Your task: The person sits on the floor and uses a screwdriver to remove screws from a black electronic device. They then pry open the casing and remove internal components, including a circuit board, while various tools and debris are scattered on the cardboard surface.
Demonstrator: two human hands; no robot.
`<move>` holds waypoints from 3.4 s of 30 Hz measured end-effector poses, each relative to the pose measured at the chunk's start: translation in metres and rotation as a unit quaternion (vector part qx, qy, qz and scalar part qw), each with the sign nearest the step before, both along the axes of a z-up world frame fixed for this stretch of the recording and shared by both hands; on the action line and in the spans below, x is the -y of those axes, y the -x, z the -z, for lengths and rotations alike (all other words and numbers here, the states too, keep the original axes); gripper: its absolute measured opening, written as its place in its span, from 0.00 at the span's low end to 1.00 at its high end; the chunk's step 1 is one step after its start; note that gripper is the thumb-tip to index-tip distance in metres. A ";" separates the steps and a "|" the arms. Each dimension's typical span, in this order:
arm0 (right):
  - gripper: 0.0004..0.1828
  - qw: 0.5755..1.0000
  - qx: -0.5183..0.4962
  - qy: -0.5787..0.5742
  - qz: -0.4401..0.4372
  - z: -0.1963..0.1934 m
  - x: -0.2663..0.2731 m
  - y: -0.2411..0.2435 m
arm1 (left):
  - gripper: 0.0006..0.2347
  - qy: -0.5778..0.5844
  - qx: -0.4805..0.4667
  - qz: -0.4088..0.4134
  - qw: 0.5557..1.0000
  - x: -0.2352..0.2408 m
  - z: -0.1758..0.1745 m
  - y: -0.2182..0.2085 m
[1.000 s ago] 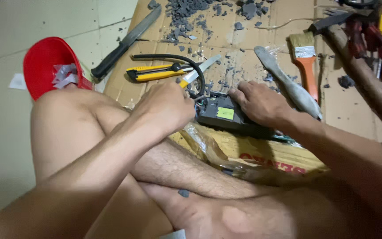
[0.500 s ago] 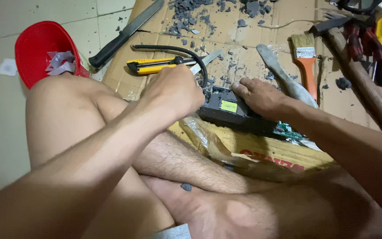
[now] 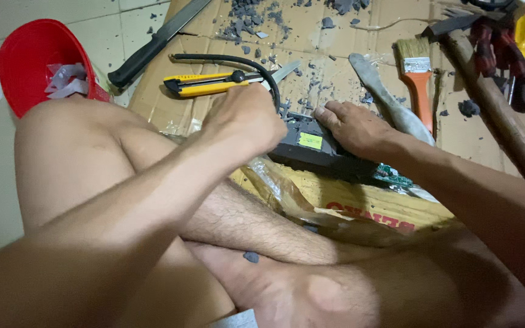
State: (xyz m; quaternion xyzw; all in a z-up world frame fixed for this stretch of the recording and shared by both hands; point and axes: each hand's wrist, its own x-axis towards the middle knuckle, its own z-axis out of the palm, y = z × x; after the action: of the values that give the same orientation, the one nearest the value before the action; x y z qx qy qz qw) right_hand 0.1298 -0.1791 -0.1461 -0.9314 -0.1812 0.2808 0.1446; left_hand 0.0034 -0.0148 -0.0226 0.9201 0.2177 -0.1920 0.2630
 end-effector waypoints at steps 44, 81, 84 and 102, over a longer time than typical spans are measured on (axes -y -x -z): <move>0.31 0.999 0.017 -0.034 -0.036 -0.022 0.005 0.020 | 0.13 -0.138 -0.097 0.179 0.969 -0.004 -0.013 -0.041; 0.32 0.997 0.064 -0.034 -0.036 -0.009 0.009 0.022 | 0.18 0.051 0.001 -0.053 0.997 0.026 0.002 0.050; 0.34 0.996 0.074 -0.022 -0.038 0.009 0.013 0.011 | 0.18 0.037 0.007 -0.045 0.998 0.016 -0.004 0.048; 0.32 0.994 0.097 -0.046 -0.035 -0.007 0.011 0.026 | 0.14 -0.015 0.019 0.007 1.000 0.008 -0.008 0.034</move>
State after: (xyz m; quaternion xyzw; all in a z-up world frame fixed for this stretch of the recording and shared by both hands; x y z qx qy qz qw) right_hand 0.1037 -0.1902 -0.1395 -0.9396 -0.2395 0.1855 0.1595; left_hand -0.0305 -0.0225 -0.0145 0.9289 0.2086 -0.1732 0.2521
